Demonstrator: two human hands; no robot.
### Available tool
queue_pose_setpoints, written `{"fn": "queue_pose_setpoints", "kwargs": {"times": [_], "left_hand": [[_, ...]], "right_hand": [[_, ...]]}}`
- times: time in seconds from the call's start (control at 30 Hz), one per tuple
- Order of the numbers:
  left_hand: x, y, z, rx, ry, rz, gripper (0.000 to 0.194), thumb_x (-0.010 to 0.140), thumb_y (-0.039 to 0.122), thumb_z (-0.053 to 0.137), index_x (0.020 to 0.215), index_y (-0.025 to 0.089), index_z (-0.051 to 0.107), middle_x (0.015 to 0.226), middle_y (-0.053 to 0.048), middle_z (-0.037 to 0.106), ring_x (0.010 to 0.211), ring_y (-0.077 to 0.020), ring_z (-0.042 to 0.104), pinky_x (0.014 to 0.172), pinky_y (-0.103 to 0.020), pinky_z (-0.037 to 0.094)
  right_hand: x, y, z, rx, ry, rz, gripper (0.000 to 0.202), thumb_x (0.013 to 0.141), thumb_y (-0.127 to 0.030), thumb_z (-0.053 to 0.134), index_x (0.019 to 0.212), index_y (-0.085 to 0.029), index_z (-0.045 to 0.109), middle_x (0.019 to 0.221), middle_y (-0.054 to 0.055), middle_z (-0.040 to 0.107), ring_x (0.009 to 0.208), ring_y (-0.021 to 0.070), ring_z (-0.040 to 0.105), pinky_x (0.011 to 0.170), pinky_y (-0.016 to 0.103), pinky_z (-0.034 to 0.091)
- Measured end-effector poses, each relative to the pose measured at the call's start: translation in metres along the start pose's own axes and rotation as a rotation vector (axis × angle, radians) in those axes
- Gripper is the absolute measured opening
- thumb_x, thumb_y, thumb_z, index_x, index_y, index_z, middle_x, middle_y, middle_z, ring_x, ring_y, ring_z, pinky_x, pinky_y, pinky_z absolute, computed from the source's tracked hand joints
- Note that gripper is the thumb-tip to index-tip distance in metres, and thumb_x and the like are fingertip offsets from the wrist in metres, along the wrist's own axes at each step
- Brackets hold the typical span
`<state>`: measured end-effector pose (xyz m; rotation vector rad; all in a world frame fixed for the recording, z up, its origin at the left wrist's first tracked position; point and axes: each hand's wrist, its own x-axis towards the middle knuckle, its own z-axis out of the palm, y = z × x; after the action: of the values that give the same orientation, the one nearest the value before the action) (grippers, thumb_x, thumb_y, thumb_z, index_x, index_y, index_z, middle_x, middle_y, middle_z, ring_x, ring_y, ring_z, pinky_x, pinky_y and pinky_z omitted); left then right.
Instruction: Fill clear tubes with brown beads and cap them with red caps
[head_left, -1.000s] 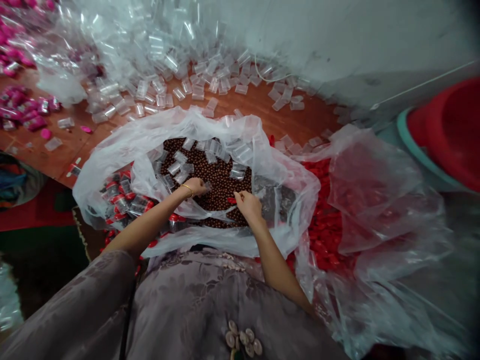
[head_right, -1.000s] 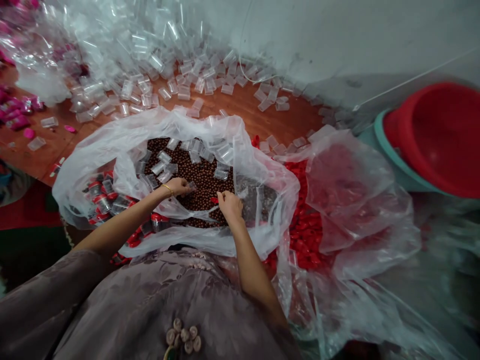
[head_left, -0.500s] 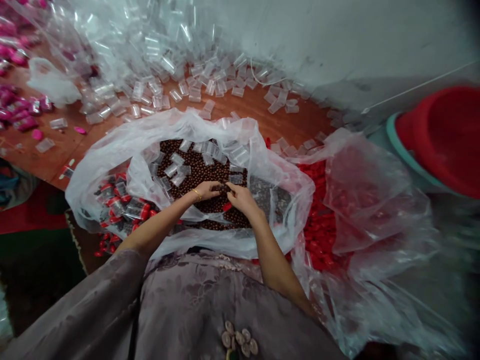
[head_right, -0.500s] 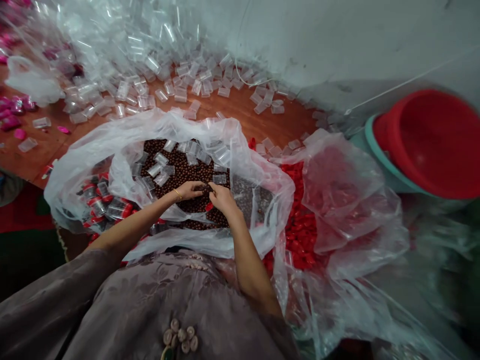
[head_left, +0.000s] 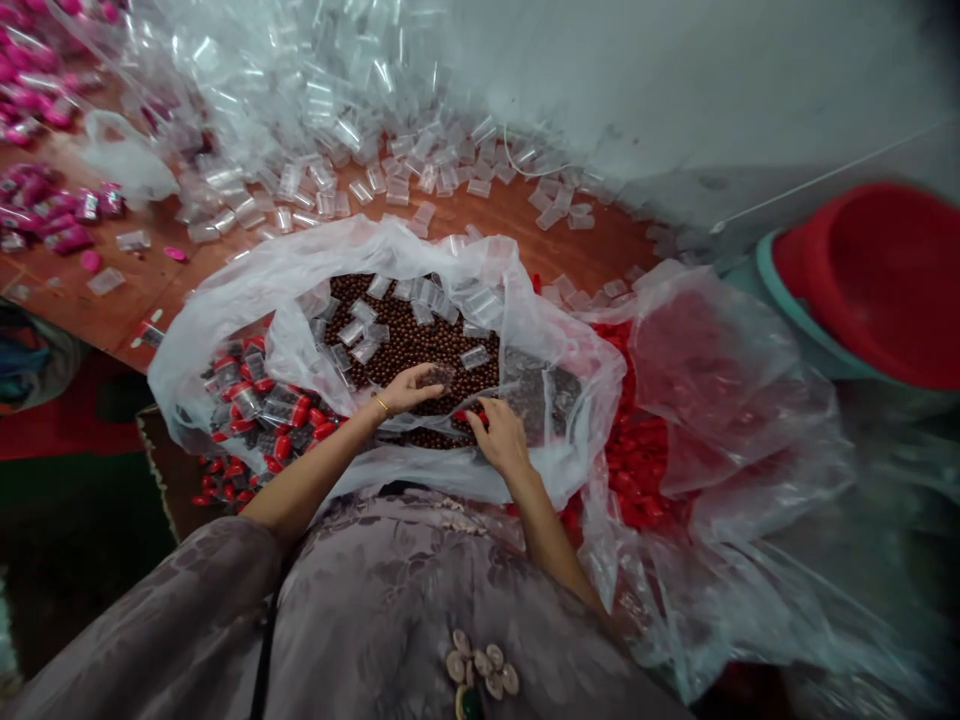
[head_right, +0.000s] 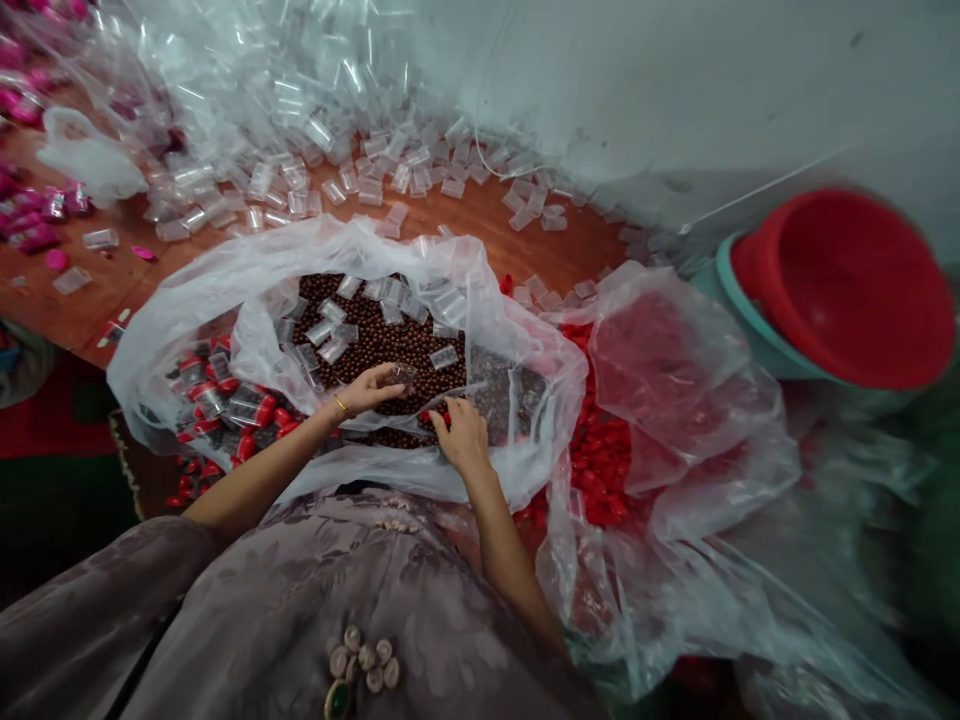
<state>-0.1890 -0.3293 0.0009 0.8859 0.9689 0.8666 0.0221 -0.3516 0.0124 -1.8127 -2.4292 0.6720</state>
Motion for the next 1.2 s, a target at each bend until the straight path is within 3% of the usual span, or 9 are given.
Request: {"fn": "queue_pose_setpoints", "kwargs": {"times": [0.1, 0.2, 0.4, 0.53, 0.63, 0.8, 0.93, 1.1, 1.2], "left_hand": [[-0.009, -0.002, 0.001, -0.038, 0.023, -0.025, 0.052, 0.06, 0.047, 0.071, 0.096, 0.01, 0.057, 0.09, -0.007, 0.063, 0.081, -0.0152, 0.058, 0.076, -0.029, 0.046], [-0.016, -0.005, 0.004, -0.069, 0.052, -0.043, 0.05, 0.059, 0.045, 0.072, 0.093, 0.011, 0.057, 0.085, -0.005, 0.061, 0.078, -0.0142, 0.058, 0.073, -0.029, 0.047], [-0.025, -0.008, 0.012, -0.013, 0.105, -0.093, 0.045, 0.059, 0.045, 0.071, 0.086, 0.011, 0.055, 0.076, -0.002, 0.06, 0.067, -0.0104, 0.056, 0.063, -0.024, 0.046], [-0.03, -0.005, 0.02, -0.035, 0.096, -0.114, 0.047, 0.06, 0.048, 0.07, 0.086, 0.011, 0.054, 0.074, -0.002, 0.062, 0.062, -0.0096, 0.056, 0.06, -0.023, 0.046], [-0.034, -0.004, 0.023, -0.083, 0.133, -0.116, 0.05, 0.059, 0.048, 0.07, 0.09, 0.011, 0.053, 0.076, -0.002, 0.062, 0.066, -0.0111, 0.058, 0.061, -0.024, 0.048], [-0.038, -0.005, 0.021, -0.076, 0.165, -0.116, 0.052, 0.054, 0.044, 0.075, 0.088, 0.011, 0.054, 0.076, -0.002, 0.062, 0.068, -0.0114, 0.058, 0.06, -0.024, 0.048], [-0.039, -0.007, 0.019, -0.118, 0.149, -0.141, 0.051, 0.057, 0.047, 0.072, 0.088, 0.012, 0.052, 0.073, -0.002, 0.062, 0.063, -0.0106, 0.058, 0.061, -0.025, 0.049], [-0.037, -0.008, 0.021, -0.042, 0.159, -0.081, 0.049, 0.059, 0.046, 0.071, 0.089, 0.012, 0.053, 0.076, -0.002, 0.06, 0.065, -0.0104, 0.056, 0.06, -0.024, 0.048], [-0.037, -0.008, 0.023, 0.05, 0.157, 0.001, 0.047, 0.063, 0.045, 0.069, 0.094, 0.012, 0.055, 0.087, -0.005, 0.06, 0.073, -0.0122, 0.056, 0.064, -0.025, 0.048]], "right_hand": [[-0.015, 0.0, -0.003, -0.109, 0.07, 0.003, 0.047, 0.081, -0.037, 0.048, 0.122, -0.014, 0.049, 0.118, 0.014, 0.05, 0.101, 0.026, 0.046, 0.084, 0.037, 0.037], [-0.022, 0.001, -0.009, -0.112, 0.112, 0.104, 0.046, 0.081, -0.036, 0.047, 0.121, -0.012, 0.05, 0.114, 0.015, 0.052, 0.101, 0.0264, 0.047, 0.083, 0.036, 0.037], [-0.015, -0.012, -0.021, -0.005, -0.076, 0.475, 0.049, 0.09, -0.046, 0.022, 0.12, -0.02, 0.051, 0.091, 0.01, 0.065, 0.084, 0.0221, 0.06, 0.071, 0.031, 0.041], [0.003, -0.026, -0.018, -0.08, -0.199, 0.46, 0.054, 0.088, -0.054, 0.021, 0.108, -0.022, 0.059, 0.089, 0.012, 0.067, 0.085, 0.0232, 0.062, 0.071, 0.032, 0.042], [0.008, -0.033, -0.015, -0.12, -0.197, 0.419, 0.052, 0.086, -0.055, 0.027, 0.107, -0.022, 0.06, 0.089, 0.012, 0.067, 0.085, 0.024, 0.062, 0.07, 0.033, 0.042], [0.0, -0.029, -0.014, -0.065, -0.121, 0.303, 0.037, 0.085, -0.034, 0.038, 0.118, -0.023, 0.052, 0.095, 0.009, 0.067, 0.085, 0.0216, 0.062, 0.071, 0.031, 0.043], [-0.002, -0.017, -0.006, 0.182, -0.036, 0.312, 0.061, 0.079, -0.027, 0.042, 0.136, -0.012, 0.028, 0.094, 0.01, 0.066, 0.077, 0.021, 0.061, 0.071, 0.033, 0.045], [0.004, -0.009, -0.001, 0.776, 0.076, 0.233, 0.051, 0.072, -0.035, 0.048, 0.118, -0.015, 0.05, 0.089, 0.004, 0.065, 0.077, 0.0166, 0.059, 0.075, 0.032, 0.047], [0.006, -0.018, -0.012, 1.158, -0.027, 0.32, 0.053, 0.068, -0.037, 0.053, 0.117, -0.017, 0.051, 0.073, -0.001, 0.062, 0.062, 0.0131, 0.057, 0.06, 0.027, 0.049]]}}
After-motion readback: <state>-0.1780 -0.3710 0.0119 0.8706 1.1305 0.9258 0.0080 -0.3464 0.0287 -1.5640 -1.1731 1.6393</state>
